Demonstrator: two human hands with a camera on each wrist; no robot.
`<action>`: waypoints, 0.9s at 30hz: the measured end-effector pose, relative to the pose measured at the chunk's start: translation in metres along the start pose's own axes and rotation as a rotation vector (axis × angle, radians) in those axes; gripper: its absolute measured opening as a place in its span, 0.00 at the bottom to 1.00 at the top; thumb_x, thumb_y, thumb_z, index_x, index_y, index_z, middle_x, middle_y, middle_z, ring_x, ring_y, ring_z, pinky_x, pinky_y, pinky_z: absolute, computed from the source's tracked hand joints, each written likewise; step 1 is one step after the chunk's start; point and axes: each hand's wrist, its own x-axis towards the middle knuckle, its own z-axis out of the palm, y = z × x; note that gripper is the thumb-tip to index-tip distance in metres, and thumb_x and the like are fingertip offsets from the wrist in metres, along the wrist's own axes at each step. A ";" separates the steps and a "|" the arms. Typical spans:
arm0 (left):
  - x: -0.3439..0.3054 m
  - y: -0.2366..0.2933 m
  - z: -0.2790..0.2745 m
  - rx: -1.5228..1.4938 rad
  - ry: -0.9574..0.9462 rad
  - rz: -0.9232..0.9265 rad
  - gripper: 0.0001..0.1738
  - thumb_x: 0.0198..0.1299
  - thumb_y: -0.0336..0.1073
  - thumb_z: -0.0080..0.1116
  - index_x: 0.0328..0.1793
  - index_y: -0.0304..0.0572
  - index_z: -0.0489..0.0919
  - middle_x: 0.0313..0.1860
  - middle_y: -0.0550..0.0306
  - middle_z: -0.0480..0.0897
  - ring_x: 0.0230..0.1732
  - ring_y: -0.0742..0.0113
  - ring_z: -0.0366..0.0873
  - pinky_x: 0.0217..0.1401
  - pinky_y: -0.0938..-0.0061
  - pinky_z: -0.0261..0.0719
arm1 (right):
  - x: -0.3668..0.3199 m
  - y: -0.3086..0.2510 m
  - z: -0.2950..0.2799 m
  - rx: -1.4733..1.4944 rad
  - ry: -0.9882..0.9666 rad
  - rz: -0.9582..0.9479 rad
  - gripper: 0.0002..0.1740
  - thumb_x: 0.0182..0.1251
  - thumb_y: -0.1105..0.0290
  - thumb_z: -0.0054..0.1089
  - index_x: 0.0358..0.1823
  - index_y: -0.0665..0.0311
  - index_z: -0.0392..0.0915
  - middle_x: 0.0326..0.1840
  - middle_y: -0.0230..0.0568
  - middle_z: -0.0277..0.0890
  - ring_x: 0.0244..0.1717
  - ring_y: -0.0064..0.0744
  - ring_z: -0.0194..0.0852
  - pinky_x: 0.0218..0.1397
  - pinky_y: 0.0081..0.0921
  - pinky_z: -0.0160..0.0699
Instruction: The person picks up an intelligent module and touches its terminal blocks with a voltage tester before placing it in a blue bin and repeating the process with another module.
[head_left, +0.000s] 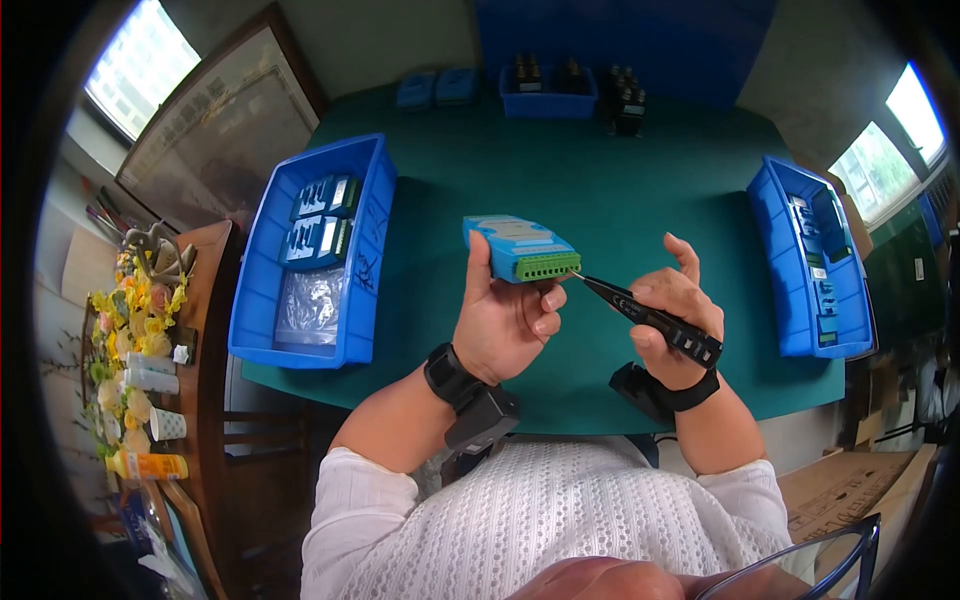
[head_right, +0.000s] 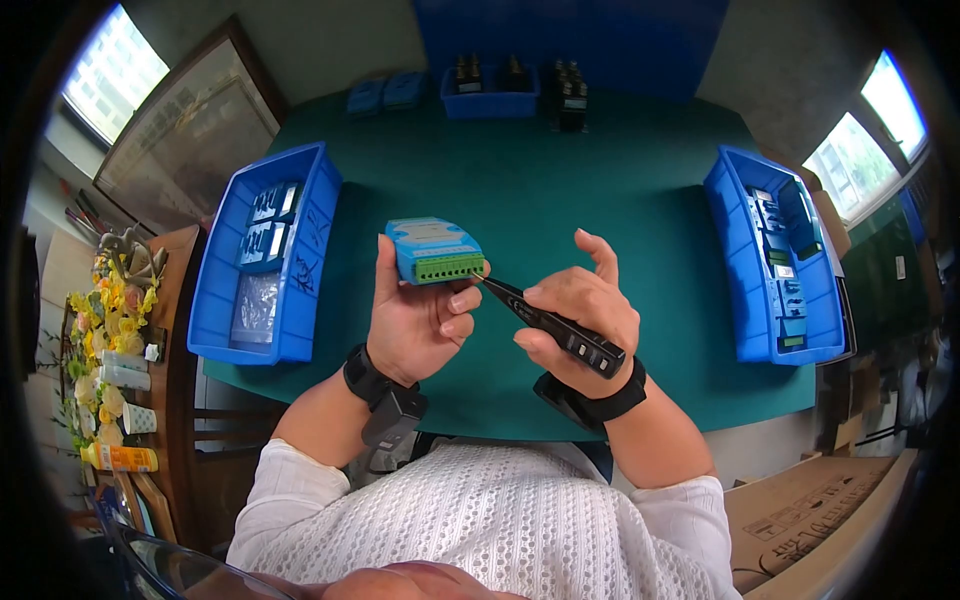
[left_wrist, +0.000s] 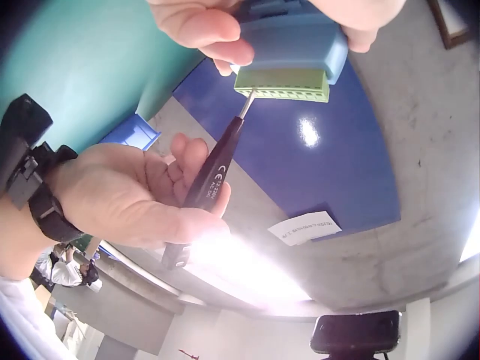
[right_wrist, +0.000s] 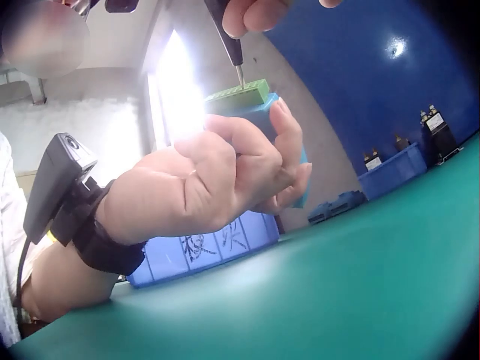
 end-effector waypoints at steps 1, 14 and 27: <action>0.000 0.000 -0.001 -0.007 -0.001 -0.004 0.45 0.53 0.74 0.41 0.57 0.39 0.68 0.46 0.50 0.74 0.31 0.69 0.66 0.21 0.82 0.63 | 0.000 0.000 0.000 -0.002 0.003 -0.005 0.16 0.51 0.59 0.69 0.32 0.63 0.76 0.19 0.35 0.75 0.24 0.28 0.76 0.68 0.46 0.49; 0.002 0.000 -0.005 -0.004 -0.026 0.000 0.45 0.54 0.74 0.40 0.57 0.39 0.68 0.47 0.49 0.74 0.32 0.69 0.67 0.22 0.81 0.64 | -0.002 0.000 0.001 0.018 0.002 -0.011 0.17 0.52 0.57 0.68 0.34 0.62 0.75 0.20 0.35 0.75 0.25 0.29 0.77 0.68 0.47 0.48; 0.002 0.001 -0.005 0.006 0.044 0.005 0.43 0.53 0.74 0.41 0.55 0.43 0.69 0.45 0.50 0.75 0.30 0.69 0.67 0.22 0.81 0.65 | 0.000 -0.002 -0.002 0.084 0.087 0.052 0.19 0.56 0.53 0.63 0.31 0.63 0.74 0.18 0.36 0.73 0.22 0.26 0.73 0.68 0.46 0.49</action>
